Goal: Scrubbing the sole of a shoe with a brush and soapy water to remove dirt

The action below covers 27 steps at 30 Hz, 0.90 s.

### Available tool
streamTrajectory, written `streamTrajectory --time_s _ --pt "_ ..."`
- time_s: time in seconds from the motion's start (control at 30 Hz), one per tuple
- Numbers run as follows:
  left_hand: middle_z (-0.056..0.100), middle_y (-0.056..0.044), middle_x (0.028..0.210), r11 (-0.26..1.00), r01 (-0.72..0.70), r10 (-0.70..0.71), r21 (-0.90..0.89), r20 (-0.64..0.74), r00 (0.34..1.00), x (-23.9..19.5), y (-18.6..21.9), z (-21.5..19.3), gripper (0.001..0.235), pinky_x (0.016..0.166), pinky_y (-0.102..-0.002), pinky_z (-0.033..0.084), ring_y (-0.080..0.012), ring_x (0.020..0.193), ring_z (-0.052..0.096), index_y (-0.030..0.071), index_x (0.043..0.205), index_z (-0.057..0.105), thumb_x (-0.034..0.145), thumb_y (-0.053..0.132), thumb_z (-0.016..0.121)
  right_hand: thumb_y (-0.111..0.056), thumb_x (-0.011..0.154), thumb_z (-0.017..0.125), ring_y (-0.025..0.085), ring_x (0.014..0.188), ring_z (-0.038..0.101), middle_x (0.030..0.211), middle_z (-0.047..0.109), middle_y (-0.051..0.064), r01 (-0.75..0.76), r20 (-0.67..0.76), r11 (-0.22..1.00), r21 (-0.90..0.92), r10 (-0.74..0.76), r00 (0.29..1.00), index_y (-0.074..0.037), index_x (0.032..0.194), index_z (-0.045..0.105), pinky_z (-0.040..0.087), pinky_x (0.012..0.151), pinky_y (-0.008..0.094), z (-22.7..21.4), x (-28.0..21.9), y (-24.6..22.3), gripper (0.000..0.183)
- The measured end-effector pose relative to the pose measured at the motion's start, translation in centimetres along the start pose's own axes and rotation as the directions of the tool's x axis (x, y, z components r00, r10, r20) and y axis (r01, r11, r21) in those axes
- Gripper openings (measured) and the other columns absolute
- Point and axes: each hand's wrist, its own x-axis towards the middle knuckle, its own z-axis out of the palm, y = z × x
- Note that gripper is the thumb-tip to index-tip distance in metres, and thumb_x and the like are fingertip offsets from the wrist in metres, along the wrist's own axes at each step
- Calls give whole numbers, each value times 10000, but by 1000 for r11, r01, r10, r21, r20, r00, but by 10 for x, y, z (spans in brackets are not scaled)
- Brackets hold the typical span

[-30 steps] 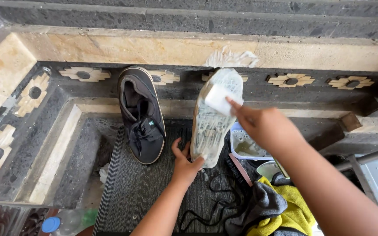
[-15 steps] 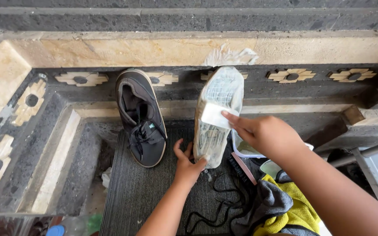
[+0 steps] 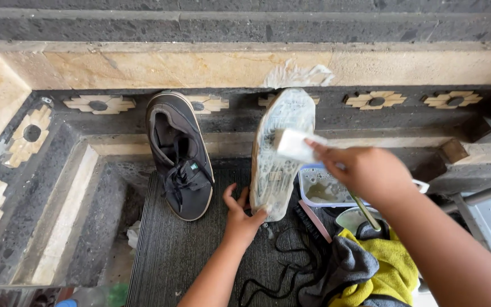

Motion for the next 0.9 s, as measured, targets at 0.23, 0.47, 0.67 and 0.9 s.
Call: streamTrajectory --time_s 0.23,0.47,0.67,0.9 --pt "318 -312 1609 1000 -19 19 -6 -14 1000 1 -3 2 964 998 -527 543 -534 1373 456 148 1533 5 832 119 666 -407 974 599 349 622 723 646 742 69 -87 -48 996 23 88 995 -394 1155 773 594 620 470 14 16 4 252" --pt "283 -343 1600 998 -33 33 -48 11 999 0 6 -3 934 1003 -584 550 -579 1377 399 147 1523 -15 849 36 623 -405 964 597 283 527 680 577 671 56 197 -198 949 -248 -249 948 -432 1168 743 559 517 434 22 9 12 253" --pt "256 -328 1610 995 -30 34 -94 33 999 -18 35 -1 893 951 -624 566 -598 1375 368 146 1521 -30 871 -34 555 -406 977 589 264 494 671 543 669 54 207 -250 958 -198 -254 934 -444 1226 738 560 494 414 24 18 -7 292" --pt "219 -336 1612 995 -33 38 -95 52 998 -29 45 0 930 967 -657 553 -602 1385 338 168 1551 -84 883 -65 520 -413 949 609 272 519 692 549 679 45 165 -171 952 -259 -213 962 -410 1060 762 562 504 413 14 -8 4 189"
